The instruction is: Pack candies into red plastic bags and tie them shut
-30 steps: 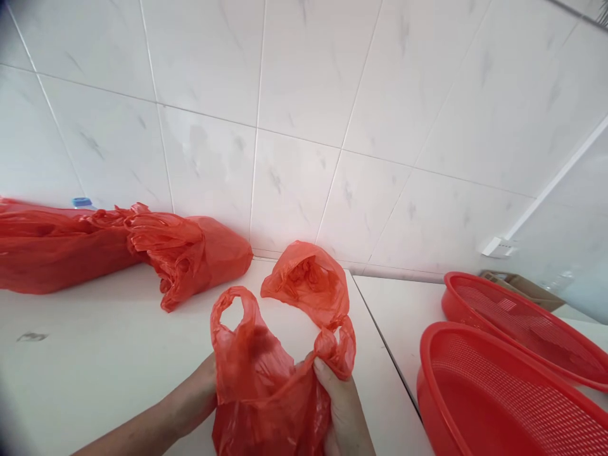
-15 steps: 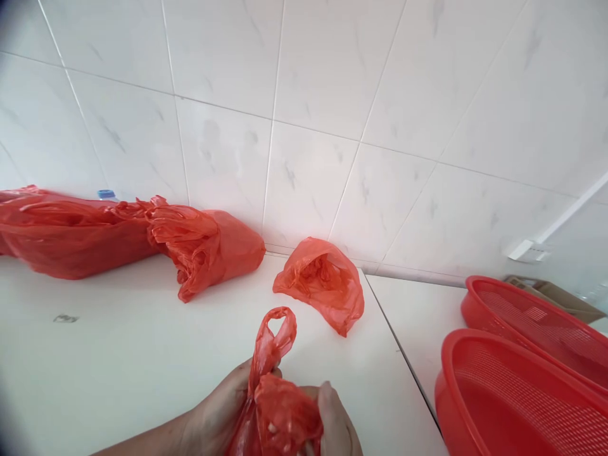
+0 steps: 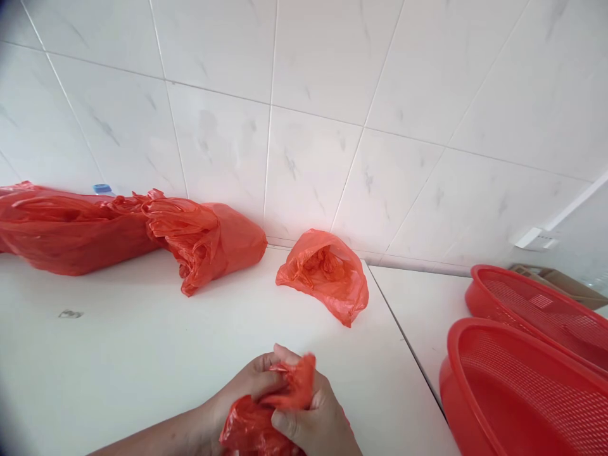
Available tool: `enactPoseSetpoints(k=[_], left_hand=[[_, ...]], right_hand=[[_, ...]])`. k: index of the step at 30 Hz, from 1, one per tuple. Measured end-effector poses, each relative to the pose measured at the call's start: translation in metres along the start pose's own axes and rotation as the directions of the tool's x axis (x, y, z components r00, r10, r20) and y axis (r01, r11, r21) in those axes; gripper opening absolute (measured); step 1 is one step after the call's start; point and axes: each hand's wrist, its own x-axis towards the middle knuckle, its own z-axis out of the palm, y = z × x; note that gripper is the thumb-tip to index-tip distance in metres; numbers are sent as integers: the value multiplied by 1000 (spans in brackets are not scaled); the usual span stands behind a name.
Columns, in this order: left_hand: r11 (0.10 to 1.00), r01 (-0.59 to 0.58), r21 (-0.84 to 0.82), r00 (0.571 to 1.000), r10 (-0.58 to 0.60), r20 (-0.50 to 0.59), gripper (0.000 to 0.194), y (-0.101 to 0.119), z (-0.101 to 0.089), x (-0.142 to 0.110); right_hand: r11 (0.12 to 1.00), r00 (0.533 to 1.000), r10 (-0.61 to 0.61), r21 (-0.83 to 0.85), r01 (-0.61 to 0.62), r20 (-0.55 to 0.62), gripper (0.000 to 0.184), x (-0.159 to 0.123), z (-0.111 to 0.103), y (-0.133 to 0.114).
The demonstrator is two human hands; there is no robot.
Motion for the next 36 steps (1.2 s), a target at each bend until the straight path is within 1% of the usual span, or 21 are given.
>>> enactPoseSetpoints(k=[2, 3, 4, 6, 7, 9, 10, 11, 14, 16, 18, 20, 22, 24, 25, 27, 29, 31, 33, 34, 36], left_hand=[[1000, -10, -14, 997, 8, -80, 14, -4, 1, 1], [999, -21, -30, 996, 18, -92, 18, -6, 1, 1], [999, -43, -29, 996, 41, -79, 20, -7, 2, 1], [995, -102, 21, 994, 101, 29, 18, -7, 2, -2], [989, -141, 51, 986, 135, 94, 22, -7, 3, -4], [971, -208, 113, 967, 187, 172, 49, -5, 3, -5], [965, -219, 146, 965, 193, 176, 62, -5, 3, -5], [961, -216, 175, 969, 189, 161, 66, -5, 2, -5], [969, -151, 196, 988, 140, 71, 42, -4, 0, -3], [985, -94, 143, 996, 93, 16, 42, -3, -2, -2], [997, -58, 48, 997, 60, -49, 40, -3, -5, -2], [998, -48, -47, 997, 45, -65, 36, -2, -8, -1], [993, -51, -110, 998, 46, -43, 33, -1, -10, -1], [994, -71, -86, 997, 68, -34, 32, 0, -10, 0], [995, -93, -44, 995, 91, -44, 32, 1, -10, -1], [984, -154, 86, 985, 160, -64, 30, 3, -8, -2], [941, -218, 258, 968, 242, -65, 25, 4, -6, -6], [842, -270, 468, 947, 320, -29, 17, 2, -4, -10], [684, -306, 662, 933, 353, 66, 8, -1, -4, -14], [595, -325, 735, 927, 354, 124, 8, -3, -4, -15], [429, -378, 820, 907, 348, 237, 10, -6, -5, -17]], right_hand=[[999, 994, 6, -40, -11, -109, 41, 0, 0, -1], [999, 987, 37, -29, -42, -156, 38, 1, -1, -1], [997, 978, 73, -7, -76, -198, 39, 3, -2, 0], [991, 959, 131, 28, -128, -250, 44, 8, -5, 4], [991, 953, 135, 37, -130, -271, 45, 10, -7, 7], [995, 944, 98, 40, -90, -315, 43, 13, -8, 11], [997, 942, 72, 24, -68, -329, 41, 13, -7, 13], [999, 940, 42, -12, -49, -338, 40, 12, -5, 14], [991, 940, 1, -124, -46, -341, 34, 4, 2, 13], [994, 950, 13, -97, -45, -313, 39, -2, 3, 9], [1000, 961, -3, -30, -5, -276, 50, -6, 3, 4], [999, 970, -36, -19, 32, -240, 57, -8, 0, 0], [995, 982, -58, -88, 42, -178, 49, -6, -2, -1], [986, 988, -67, -161, 45, -139, 30, -2, -3, 2], [982, 986, -70, -186, 41, -152, 23, 0, -2, 5], [971, 964, -62, -238, -2, -260, 27, 4, 0, 9], [948, 915, -43, -304, -89, -401, 32, 6, 1, 10], [916, 881, -52, -374, -146, -470, 28, 7, 0, 8], [909, 877, -73, -393, -138, -476, 19, 7, -4, 6], [914, 881, -82, -387, -120, -465, 16, 7, -7, 5], [930, 899, -90, -360, -78, -428, 18, 7, -13, 4]])
